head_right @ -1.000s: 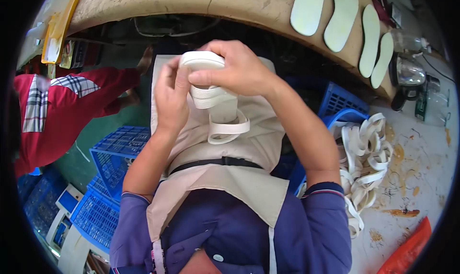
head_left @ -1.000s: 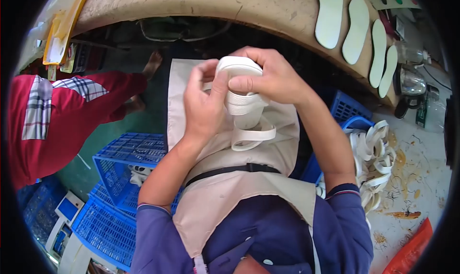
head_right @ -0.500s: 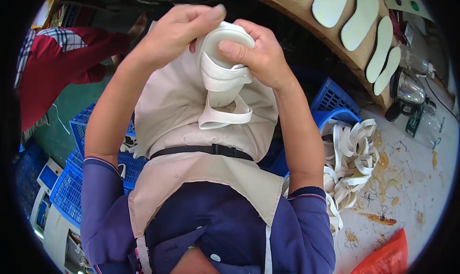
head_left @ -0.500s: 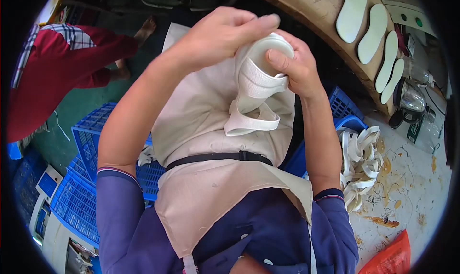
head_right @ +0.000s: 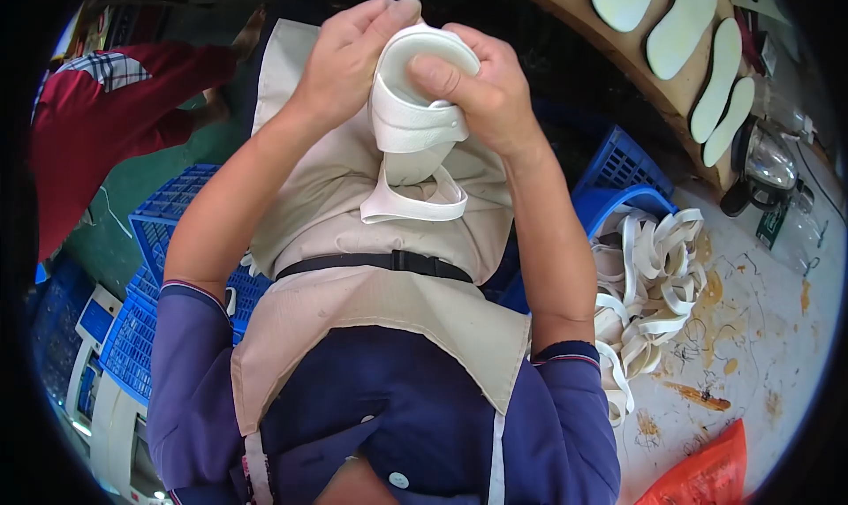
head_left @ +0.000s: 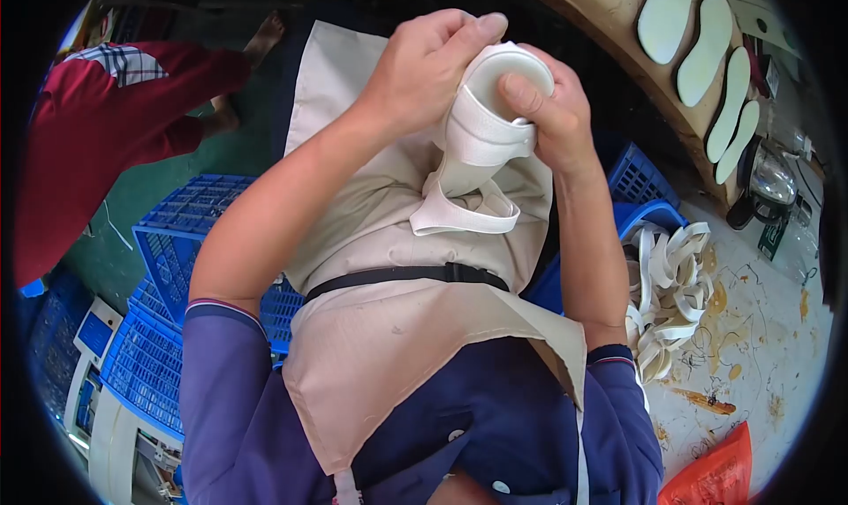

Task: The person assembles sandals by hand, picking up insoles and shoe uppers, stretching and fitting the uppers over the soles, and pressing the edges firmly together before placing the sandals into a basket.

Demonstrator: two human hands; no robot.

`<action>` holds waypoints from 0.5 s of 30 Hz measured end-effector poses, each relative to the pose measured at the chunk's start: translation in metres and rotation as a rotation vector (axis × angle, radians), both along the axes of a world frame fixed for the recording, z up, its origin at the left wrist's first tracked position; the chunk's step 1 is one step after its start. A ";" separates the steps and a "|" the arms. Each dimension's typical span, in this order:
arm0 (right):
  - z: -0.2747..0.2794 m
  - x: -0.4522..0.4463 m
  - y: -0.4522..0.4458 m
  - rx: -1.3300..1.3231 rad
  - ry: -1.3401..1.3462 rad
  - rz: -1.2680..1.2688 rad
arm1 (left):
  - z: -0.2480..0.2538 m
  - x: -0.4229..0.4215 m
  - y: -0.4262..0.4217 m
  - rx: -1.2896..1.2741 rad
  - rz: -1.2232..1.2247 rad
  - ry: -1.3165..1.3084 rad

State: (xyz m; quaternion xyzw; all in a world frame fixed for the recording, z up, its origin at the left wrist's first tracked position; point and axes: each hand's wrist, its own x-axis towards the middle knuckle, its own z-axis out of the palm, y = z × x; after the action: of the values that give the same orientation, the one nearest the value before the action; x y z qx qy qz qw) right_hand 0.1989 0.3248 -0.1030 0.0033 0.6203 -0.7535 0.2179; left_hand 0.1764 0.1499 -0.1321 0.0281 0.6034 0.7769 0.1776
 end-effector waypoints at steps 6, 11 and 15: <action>-0.022 -0.003 0.007 -0.168 -0.078 0.022 | -0.022 -0.006 0.010 0.072 0.006 -0.026; -0.034 -0.006 0.018 -0.198 -0.114 0.060 | -0.028 0.003 0.014 0.153 0.068 -0.103; -0.034 0.001 0.020 -0.186 -0.082 -0.031 | -0.033 0.012 0.026 0.056 0.159 -0.088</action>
State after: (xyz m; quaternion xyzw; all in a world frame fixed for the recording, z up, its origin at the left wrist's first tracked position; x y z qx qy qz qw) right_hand 0.1996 0.3450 -0.1366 0.0235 0.5382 -0.8103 0.2307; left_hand 0.1885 0.1758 -0.1647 -0.0493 0.5732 0.8057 0.1410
